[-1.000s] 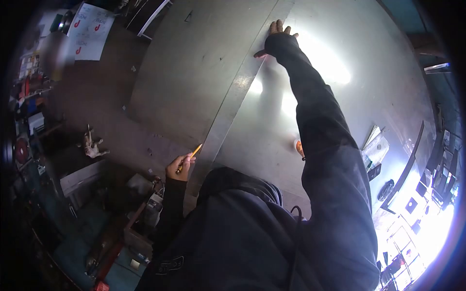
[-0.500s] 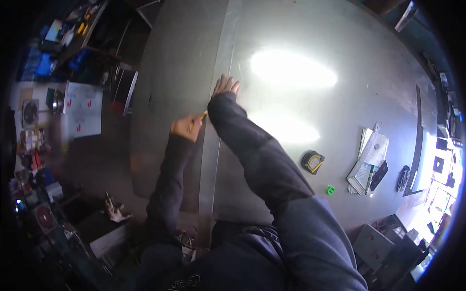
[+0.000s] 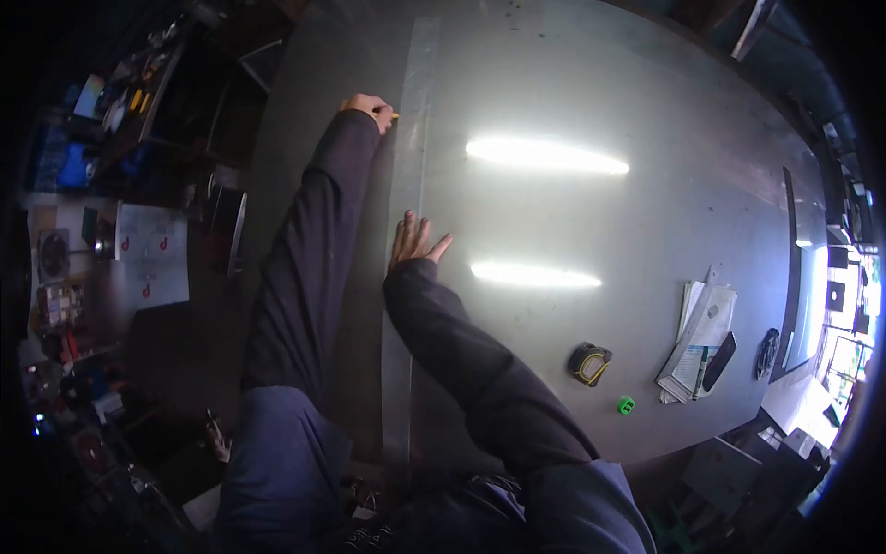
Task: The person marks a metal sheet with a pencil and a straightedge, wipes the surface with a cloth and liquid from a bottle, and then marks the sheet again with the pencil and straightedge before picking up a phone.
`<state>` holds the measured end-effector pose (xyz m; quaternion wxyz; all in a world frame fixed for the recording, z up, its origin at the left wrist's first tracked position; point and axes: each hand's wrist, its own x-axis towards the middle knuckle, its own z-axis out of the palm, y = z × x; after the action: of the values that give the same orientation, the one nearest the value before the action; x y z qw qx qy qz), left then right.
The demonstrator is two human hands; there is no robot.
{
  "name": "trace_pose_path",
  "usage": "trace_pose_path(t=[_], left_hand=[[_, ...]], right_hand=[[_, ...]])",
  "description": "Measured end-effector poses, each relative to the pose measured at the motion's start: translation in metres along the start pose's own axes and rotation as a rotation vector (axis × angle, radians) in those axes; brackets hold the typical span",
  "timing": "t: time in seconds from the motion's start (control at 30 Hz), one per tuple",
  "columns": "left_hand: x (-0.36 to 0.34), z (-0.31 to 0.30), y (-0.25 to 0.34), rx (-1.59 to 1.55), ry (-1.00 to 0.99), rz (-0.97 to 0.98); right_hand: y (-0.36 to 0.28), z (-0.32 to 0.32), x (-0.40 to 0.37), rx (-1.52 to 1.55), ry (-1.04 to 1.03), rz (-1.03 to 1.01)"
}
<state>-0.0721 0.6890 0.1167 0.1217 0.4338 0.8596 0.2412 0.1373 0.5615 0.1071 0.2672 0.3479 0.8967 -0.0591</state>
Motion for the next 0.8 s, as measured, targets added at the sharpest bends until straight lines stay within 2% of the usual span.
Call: trace_pose_path(t=[0.1, 0.13, 0.17, 0.2, 0.23, 0.27, 0.3, 0.33, 0.37, 0.43, 0.47, 0.53, 0.6, 0.67, 0.7, 0.73, 0.77, 0.8], left_hand=[[-0.088, -0.005, -0.015, -0.064, -0.012, 0.039], [-0.135, -0.021, -0.006, -0.057, -0.016, 0.136], [-0.181, -0.016, -0.012, -0.116, 0.003, 0.100], [-0.231, -0.019, -0.015, -0.087, -0.093, -0.021], [-0.291, -0.017, -0.022, -0.109, -0.038, -0.030], [-0.345, -0.024, -0.005, 0.153, -0.193, -0.223], [-0.404, -0.041, 0.001, 0.002, 0.006, -0.019], [-0.470, -0.043, -0.004, -0.139, -0.112, -0.101], [-0.520, -0.064, 0.007, -0.140, -0.177, -0.170], [-0.629, -0.060, 0.008, -0.196, -0.146, -0.325], [-0.676, -0.068, 0.009, -0.229, -0.317, -0.497], [-0.802, -0.029, -0.022, -0.176, -0.425, -0.566], [-0.843, -0.018, -0.029, -0.355, -0.341, -0.882], [-0.894, 0.054, -0.062, -0.940, 0.201, -1.088], [-0.862, 0.047, -0.049, -0.937, 0.227, -1.150], [-0.829, 0.031, -0.045, -0.850, 0.108, -1.074], [-0.803, 0.028, -0.039, -0.836, 0.077, -1.101], [-0.792, 0.053, -0.042, -0.817, 0.141, -0.948]], right_hand=[[-0.001, 0.003, 0.006, 0.061, 0.000, 0.004], [0.000, 0.007, 0.008, 0.032, 0.006, 0.016], [0.001, 0.012, 0.013, 0.007, 0.016, 0.010], [0.002, 0.068, 0.054, -0.356, 0.235, 0.050], [0.004, 0.121, 0.093, -0.772, 0.448, 0.191], [0.006, 0.175, 0.132, -1.058, 0.624, 0.385], [0.010, 0.045, 0.036, -0.307, 0.161, 0.005], [0.011, -0.023, -0.009, -0.147, 0.015, -0.037], [0.006, -0.031, -0.017, -0.167, 0.015, -0.060], [0.006, -0.048, -0.033, -0.167, -0.002, -0.099], [0.006, -0.054, -0.039, -0.163, -0.015, -0.113], [0.007, -0.062, -0.051, -0.150, -0.023, -0.143], [0.009, -0.061, -0.049, -0.153, -0.008, -0.149], [0.015, -0.034, -0.023, 0.047, 0.074, -0.274], [0.027, -0.015, -0.010, 0.120, 0.097, -0.328], [0.044, -0.001, -0.001, 0.192, 0.122, -0.375], [0.048, 0.005, -0.002, 0.167, 0.231, -0.488], [0.055, 0.008, 0.002, 0.147, 0.310, -0.521]])
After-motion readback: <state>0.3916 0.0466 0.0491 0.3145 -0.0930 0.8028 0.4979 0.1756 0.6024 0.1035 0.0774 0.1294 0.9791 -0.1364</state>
